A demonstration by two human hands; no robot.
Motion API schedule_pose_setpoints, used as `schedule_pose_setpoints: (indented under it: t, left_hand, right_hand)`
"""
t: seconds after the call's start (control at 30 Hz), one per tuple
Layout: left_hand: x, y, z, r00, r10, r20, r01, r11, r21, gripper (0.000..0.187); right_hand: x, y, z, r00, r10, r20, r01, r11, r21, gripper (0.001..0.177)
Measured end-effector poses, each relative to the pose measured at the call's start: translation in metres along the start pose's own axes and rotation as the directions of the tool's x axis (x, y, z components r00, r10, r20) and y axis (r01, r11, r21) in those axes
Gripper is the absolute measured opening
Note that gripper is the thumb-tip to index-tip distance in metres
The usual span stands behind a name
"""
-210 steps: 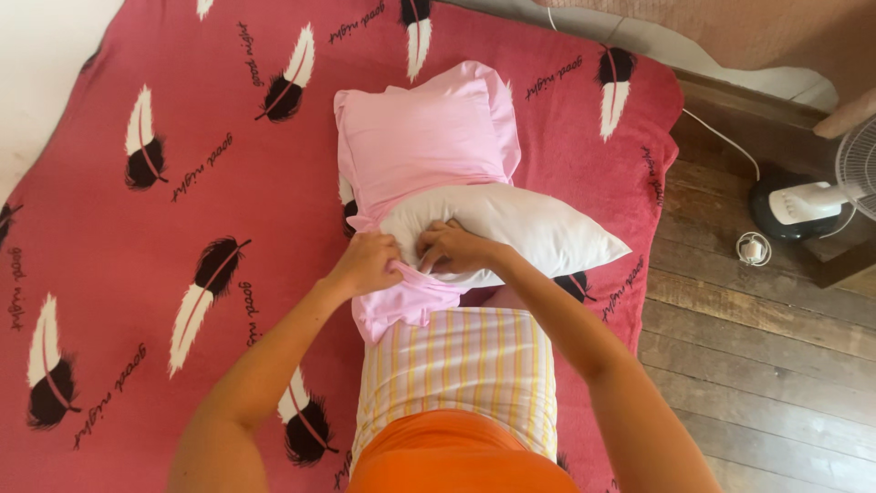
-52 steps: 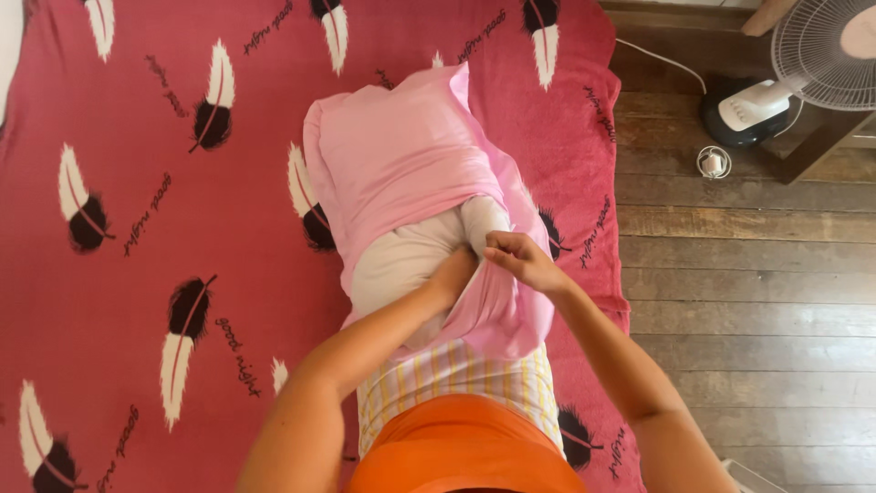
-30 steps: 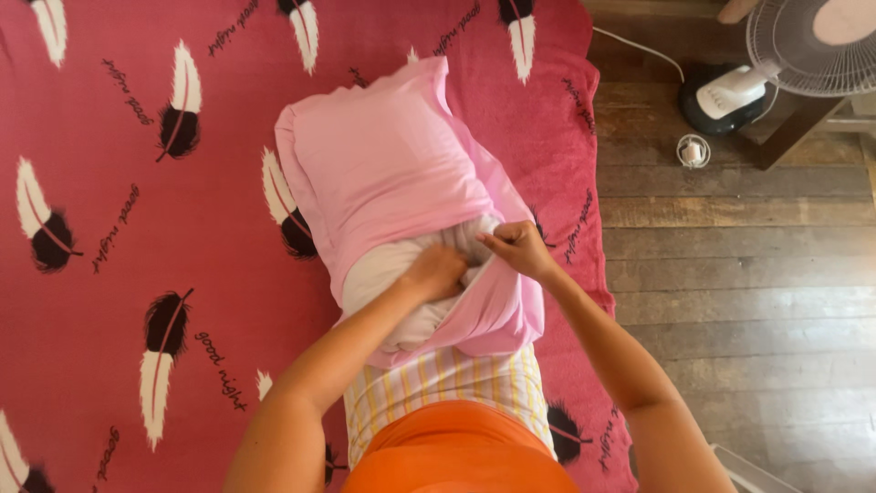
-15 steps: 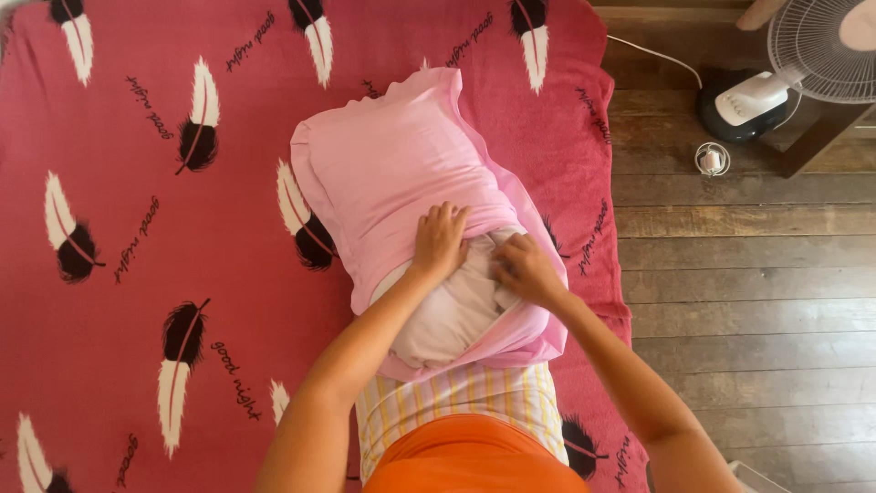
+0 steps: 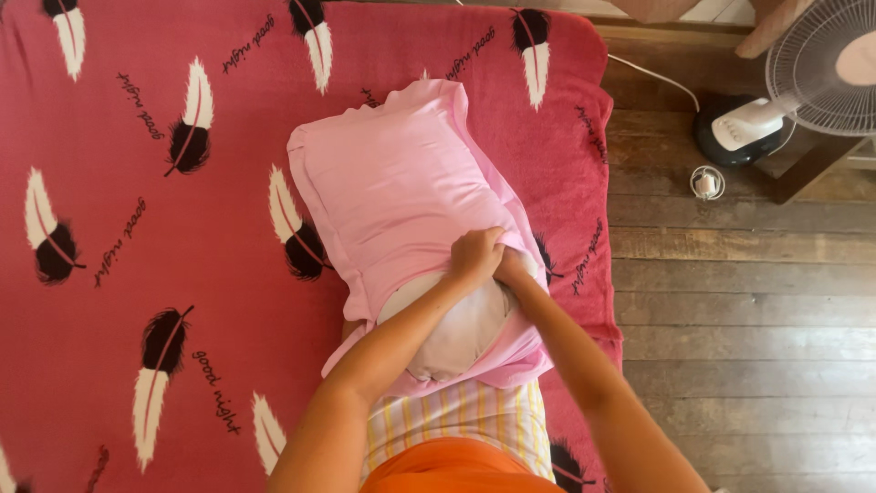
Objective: The person kneels on a bed and puts a white pillow into a pink pillowcase. They insert the pillow, adjust the corners, and smooth the case before placing the finished pillow at the head of the bed.
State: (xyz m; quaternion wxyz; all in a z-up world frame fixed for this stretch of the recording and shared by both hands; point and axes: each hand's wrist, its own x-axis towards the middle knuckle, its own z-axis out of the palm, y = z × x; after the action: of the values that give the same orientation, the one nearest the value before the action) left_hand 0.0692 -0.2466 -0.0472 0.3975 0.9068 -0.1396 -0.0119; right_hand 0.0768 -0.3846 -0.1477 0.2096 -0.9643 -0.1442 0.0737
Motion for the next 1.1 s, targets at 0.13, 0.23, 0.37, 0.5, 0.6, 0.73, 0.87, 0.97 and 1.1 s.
schedule_pose_setpoints:
  t: [0.13,0.23,0.37,0.5,0.6,0.73,0.87,0.97,1.1]
  left_hand:
    - [-0.012,0.018,-0.009,0.996,0.077,-0.047,-0.080,0.995,-0.062,0.021]
    - [-0.012,0.023,-0.016,0.981,0.179,-0.072,-0.187,0.973,-0.134,0.019]
    - [-0.002,0.026,-0.023,0.967,0.254,0.000,-0.236,0.900,-0.367,0.025]
    - [-0.029,0.051,-0.013,0.917,0.355,0.180,-0.258,0.875,-0.411,0.014]
    - [-0.073,0.072,-0.005,0.920,0.356,0.167,-0.279,0.890,-0.362,0.012]
    - [-0.082,0.054,-0.027,0.941,0.336,0.053,-0.310,0.912,-0.268,0.009]
    - [-0.068,-0.004,-0.078,0.930,0.356,-0.092,-0.363,0.929,-0.077,0.033]
    - [-0.091,-0.027,-0.098,0.950,0.295,-0.100,-0.290,0.955,0.066,0.039]
    - [-0.120,-0.047,-0.112,0.935,0.284,-0.214,-0.225,0.938,0.262,0.024]
  right_hand:
    - [0.021,0.002,0.012,1.000,-0.002,0.002,0.002,0.999,-0.037,0.043]
    - [0.021,-0.012,0.022,1.000,0.000,-0.008,-0.001,0.999,-0.046,0.043]
    - [0.023,-0.030,0.034,0.999,0.005,-0.048,-0.007,0.999,-0.042,0.044]
    - [0.031,-0.028,0.031,0.997,0.031,-0.072,-0.036,0.997,-0.073,0.044]
    - [0.043,-0.024,0.025,0.996,0.042,-0.083,-0.050,0.994,-0.094,0.045]
    - [0.052,-0.035,0.023,0.997,0.032,-0.071,-0.039,0.994,-0.107,0.046]
    - [0.047,-0.045,0.007,0.999,0.013,-0.051,-0.019,0.993,-0.116,0.046]
    - [0.014,-0.056,-0.020,1.000,0.013,0.023,-0.009,0.989,-0.148,0.047]
    - [-0.066,-0.081,-0.066,0.983,0.023,0.182,0.019,0.974,-0.227,0.048]
